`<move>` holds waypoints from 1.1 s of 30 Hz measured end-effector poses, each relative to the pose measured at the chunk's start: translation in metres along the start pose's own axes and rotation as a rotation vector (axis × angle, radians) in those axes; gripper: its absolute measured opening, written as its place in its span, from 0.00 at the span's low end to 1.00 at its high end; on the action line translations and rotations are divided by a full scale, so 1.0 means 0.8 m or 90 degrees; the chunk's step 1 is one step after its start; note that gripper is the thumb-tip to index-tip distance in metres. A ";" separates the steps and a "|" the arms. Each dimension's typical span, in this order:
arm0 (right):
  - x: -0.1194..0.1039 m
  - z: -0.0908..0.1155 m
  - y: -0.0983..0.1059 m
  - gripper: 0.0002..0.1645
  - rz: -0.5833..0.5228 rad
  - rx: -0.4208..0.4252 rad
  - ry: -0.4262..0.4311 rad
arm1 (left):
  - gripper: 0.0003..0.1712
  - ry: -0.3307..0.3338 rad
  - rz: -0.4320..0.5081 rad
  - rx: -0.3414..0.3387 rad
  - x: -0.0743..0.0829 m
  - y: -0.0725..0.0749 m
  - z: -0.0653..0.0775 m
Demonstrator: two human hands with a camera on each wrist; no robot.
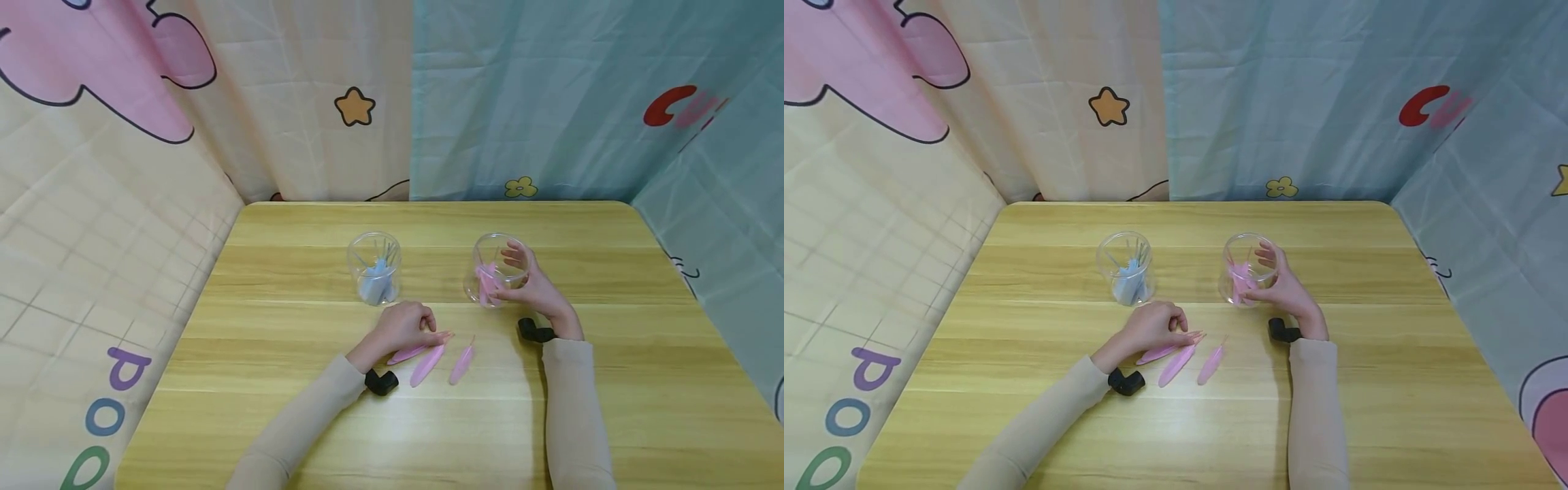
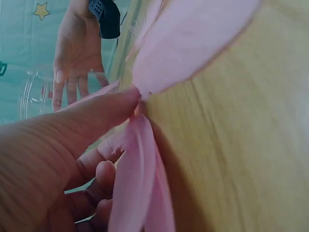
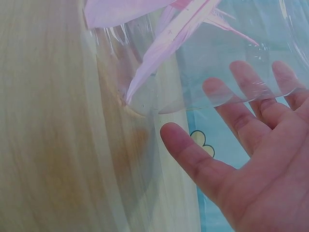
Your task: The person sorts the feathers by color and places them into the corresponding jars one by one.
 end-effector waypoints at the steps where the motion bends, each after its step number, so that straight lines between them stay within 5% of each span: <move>1: -0.002 0.000 0.000 0.58 0.002 0.000 0.000 | 0.15 0.003 -0.002 -0.002 0.001 0.000 0.001; 20: 0.001 -0.001 0.001 0.58 0.009 0.001 0.003 | 0.14 0.045 0.018 -0.029 0.008 -0.005 0.005; 33: 0.002 -0.002 0.000 0.58 0.002 0.000 0.007 | 0.11 0.068 0.298 -0.034 0.001 -0.007 -0.001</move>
Point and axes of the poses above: each hand's wrist, its own z-axis away from the middle knuckle, its own y-axis out of the back of the hand, x = y × z, the point moved 3 cm from there along -z, towards the middle knuckle, and after that the axes turned 1 degree about -y, right-handed, at the moved point
